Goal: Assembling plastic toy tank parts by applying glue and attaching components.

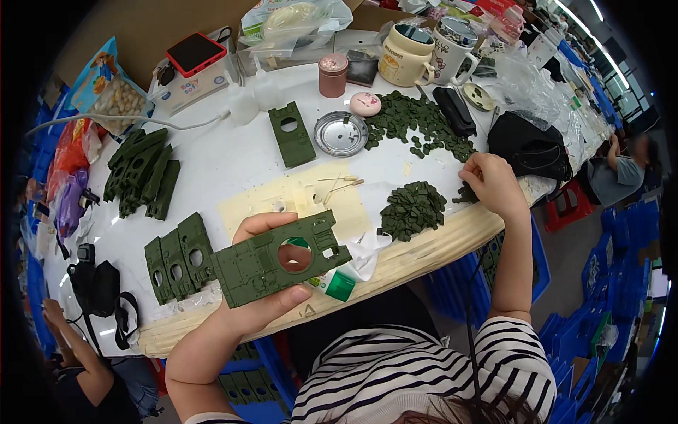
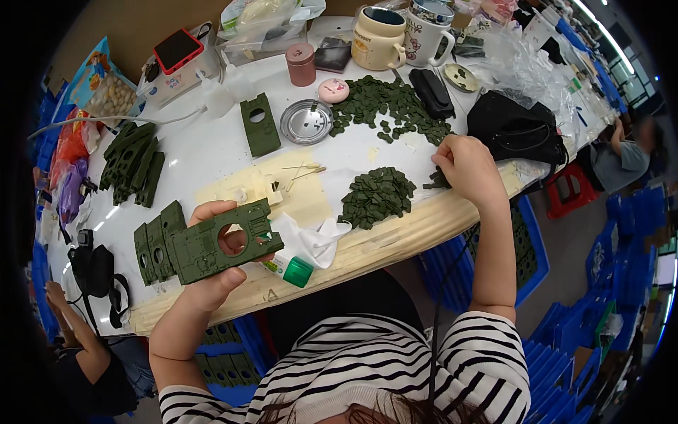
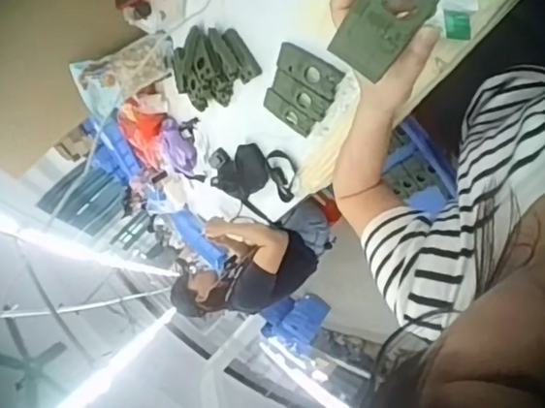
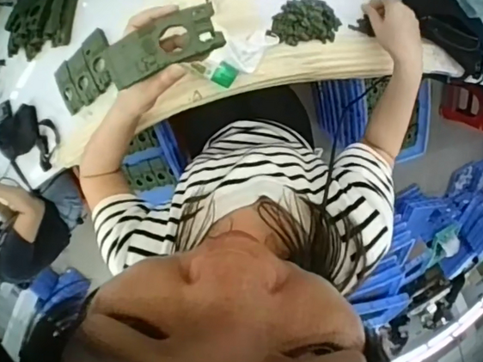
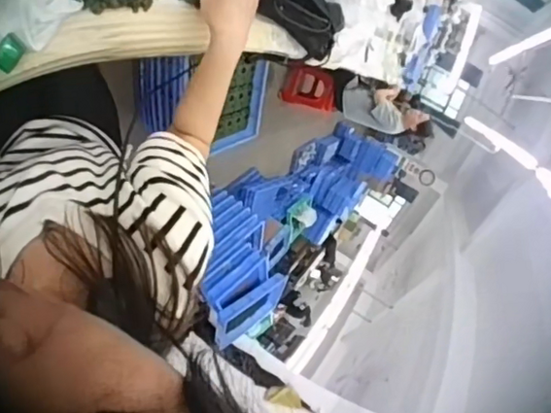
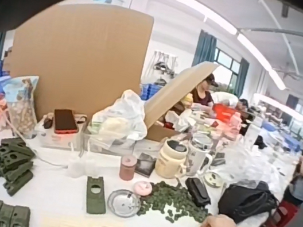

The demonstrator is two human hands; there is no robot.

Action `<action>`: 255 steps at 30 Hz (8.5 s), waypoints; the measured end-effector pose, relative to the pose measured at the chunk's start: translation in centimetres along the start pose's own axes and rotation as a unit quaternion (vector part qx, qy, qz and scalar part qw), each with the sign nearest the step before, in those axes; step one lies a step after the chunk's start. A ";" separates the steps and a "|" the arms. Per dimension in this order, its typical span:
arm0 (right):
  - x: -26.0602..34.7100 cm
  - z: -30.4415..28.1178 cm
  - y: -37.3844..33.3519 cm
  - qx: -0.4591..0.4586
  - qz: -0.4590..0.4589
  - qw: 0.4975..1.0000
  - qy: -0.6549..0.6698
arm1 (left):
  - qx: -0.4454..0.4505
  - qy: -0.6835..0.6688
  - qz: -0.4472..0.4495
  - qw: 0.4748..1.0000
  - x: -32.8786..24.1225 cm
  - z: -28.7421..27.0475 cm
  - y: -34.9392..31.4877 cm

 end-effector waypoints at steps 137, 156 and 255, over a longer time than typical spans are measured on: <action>25.7 1.4 -3.5 -0.055 -0.517 0.813 0.263 | -0.109 0.004 -0.121 0.987 -0.4 -7.3 -4.9; 25.7 2.0 -2.9 -0.078 -0.505 0.828 0.229 | -0.378 0.328 -0.281 0.819 -1.8 -25.9 -19.0; 21.2 5.7 1.3 0.294 -0.080 0.695 0.651 | -0.062 0.026 0.133 0.989 -2.6 -2.1 1.1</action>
Point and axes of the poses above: each hand's wrist, its own y-axis towards the middle knuckle, its own z-axis out of the palm, x = y × z, the point moved 8 cm from there along y, towards the middle knuckle, and after that the axes turned 8 degrees about y, right-handed, at the moved point
